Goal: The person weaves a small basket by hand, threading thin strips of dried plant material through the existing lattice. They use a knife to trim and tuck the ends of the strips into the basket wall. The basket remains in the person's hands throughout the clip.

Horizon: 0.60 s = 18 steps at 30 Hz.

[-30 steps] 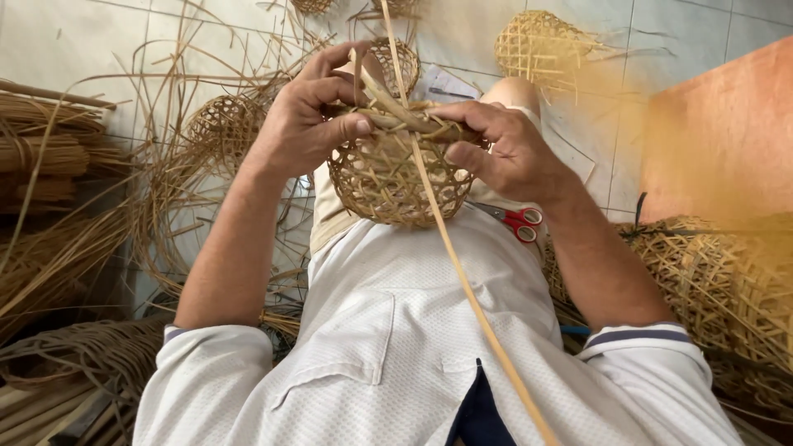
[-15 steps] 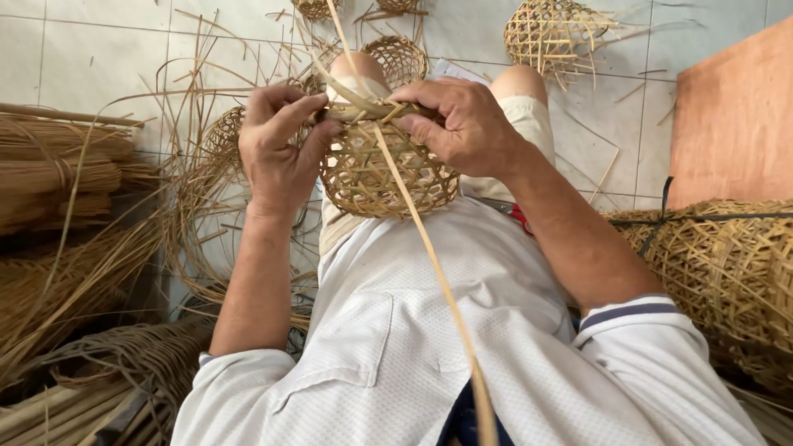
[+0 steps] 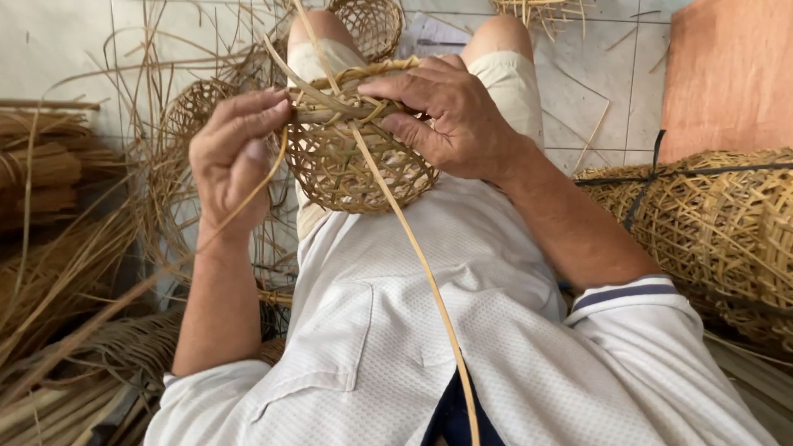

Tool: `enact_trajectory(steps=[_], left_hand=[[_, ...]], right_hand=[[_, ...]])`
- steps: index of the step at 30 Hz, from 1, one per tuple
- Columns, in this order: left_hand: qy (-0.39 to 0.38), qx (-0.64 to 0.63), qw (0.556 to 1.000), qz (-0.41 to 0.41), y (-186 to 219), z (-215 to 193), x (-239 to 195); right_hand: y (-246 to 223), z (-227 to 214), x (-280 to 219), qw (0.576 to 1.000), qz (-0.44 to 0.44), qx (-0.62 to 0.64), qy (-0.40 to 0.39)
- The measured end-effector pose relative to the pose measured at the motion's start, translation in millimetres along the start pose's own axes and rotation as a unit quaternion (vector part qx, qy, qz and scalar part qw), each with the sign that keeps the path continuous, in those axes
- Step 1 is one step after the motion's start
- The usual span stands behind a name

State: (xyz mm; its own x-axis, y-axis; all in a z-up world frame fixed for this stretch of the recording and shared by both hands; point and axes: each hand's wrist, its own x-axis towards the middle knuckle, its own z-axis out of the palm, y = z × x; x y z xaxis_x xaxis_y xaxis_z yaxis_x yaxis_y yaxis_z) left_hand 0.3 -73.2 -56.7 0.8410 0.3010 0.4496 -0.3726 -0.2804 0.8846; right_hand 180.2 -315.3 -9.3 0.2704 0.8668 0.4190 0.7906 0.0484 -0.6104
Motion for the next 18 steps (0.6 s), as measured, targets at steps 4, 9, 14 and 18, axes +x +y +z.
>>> enact_trajectory(steps=[4, 9, 14, 18], left_hand=[[0.053, -0.079, 0.995, -0.009, -14, 3, 10], [0.035, -0.058, 0.997, 0.041, -3, 17, 25], [0.04, -0.058, 0.998, -0.008, -1, 23, 30], [0.047, -0.028, 0.999, 0.001, -9, 24, 28]], right_hand=[[-6, 7, -8, 0.997, -0.036, -0.065, 0.028], [-10, 4, -9, 0.997, -0.019, -0.063, 0.031], [-10, 3, -12, 0.998, -0.016, -0.047, 0.038], [-8, 4, -22, 0.998, 0.009, -0.045, 0.037]])
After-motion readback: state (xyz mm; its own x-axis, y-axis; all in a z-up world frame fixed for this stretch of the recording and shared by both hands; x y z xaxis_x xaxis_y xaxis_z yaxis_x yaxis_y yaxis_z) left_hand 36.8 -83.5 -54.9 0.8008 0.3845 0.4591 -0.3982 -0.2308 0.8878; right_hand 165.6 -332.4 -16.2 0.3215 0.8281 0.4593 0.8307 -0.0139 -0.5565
